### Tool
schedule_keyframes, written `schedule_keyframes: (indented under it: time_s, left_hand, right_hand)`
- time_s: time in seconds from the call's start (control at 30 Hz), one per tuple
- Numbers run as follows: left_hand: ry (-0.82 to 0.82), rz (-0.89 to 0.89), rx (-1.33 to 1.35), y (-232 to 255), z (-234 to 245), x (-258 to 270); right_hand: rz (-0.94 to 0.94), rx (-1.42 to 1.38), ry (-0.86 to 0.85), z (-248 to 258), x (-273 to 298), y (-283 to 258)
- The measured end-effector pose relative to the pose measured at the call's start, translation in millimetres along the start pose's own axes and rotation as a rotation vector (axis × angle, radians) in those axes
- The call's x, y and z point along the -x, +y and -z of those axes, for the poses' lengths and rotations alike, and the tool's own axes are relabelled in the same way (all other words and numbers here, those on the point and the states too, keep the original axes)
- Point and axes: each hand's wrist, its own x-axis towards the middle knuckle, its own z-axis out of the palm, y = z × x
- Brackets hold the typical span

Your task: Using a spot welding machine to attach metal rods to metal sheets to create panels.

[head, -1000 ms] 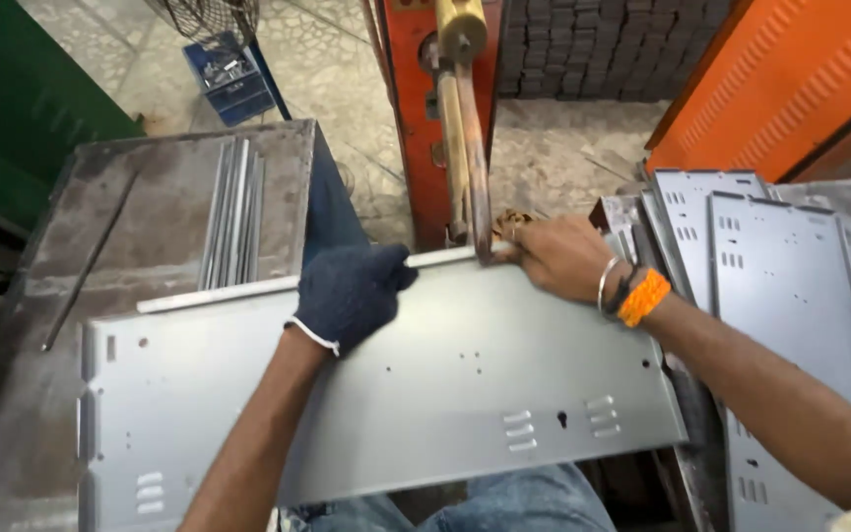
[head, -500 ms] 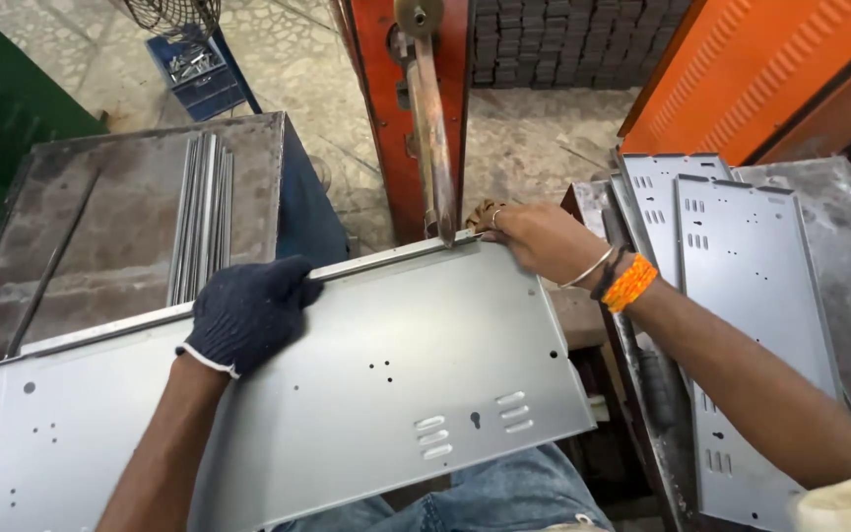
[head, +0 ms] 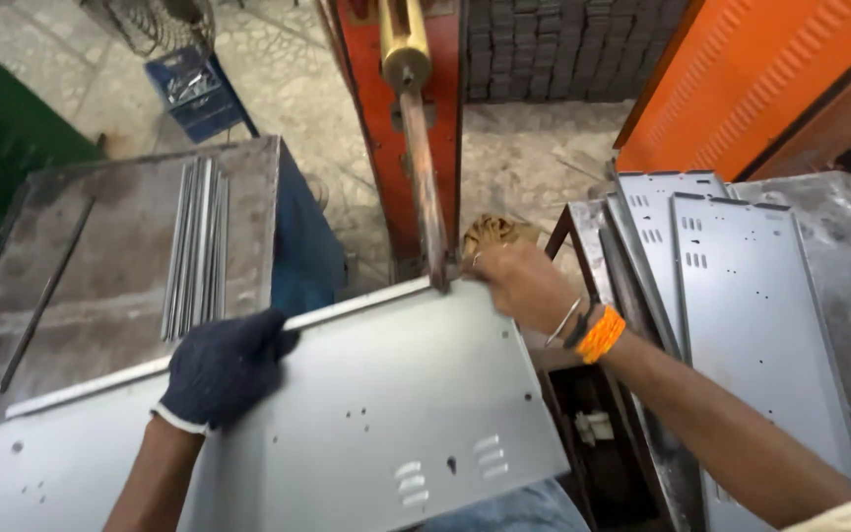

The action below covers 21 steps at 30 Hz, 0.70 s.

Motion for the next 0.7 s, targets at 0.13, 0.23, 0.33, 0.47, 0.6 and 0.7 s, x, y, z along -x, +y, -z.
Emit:
schedule_keyframes:
  time_s: [0.13, 0.23, 0.33, 0.47, 0.6, 0.7]
  left_hand:
    - [0.038, 0.023, -0.068, 5, 6, 10]
    - [0.019, 0.006, -0.061, 20, -6, 25]
    - [0.007, -0.004, -0.006, 38, -28, 34]
    - [-0.007, -0.076, 0.114, 59, -92, 69]
    - [-0.132, -0.042, 0.039, 90, -126, 76]
    - [-0.164, -0.038, 0.071, 97, -133, 77]
  right_hand:
    - [0.141, -0.276, 0.147, 4, -3, -4]
    - [0.194, -0.330, 0.241, 16, 22, 0]
    - [0.162, -0.294, 0.182, 29, 47, 5]
    - [-0.004, -0.257, -0.046, 3, 102, 6]
    - [0.052, -0.266, 0.009, -37, 137, -24]
    - [0.180, -0.111, -0.022, -70, 133, -61]
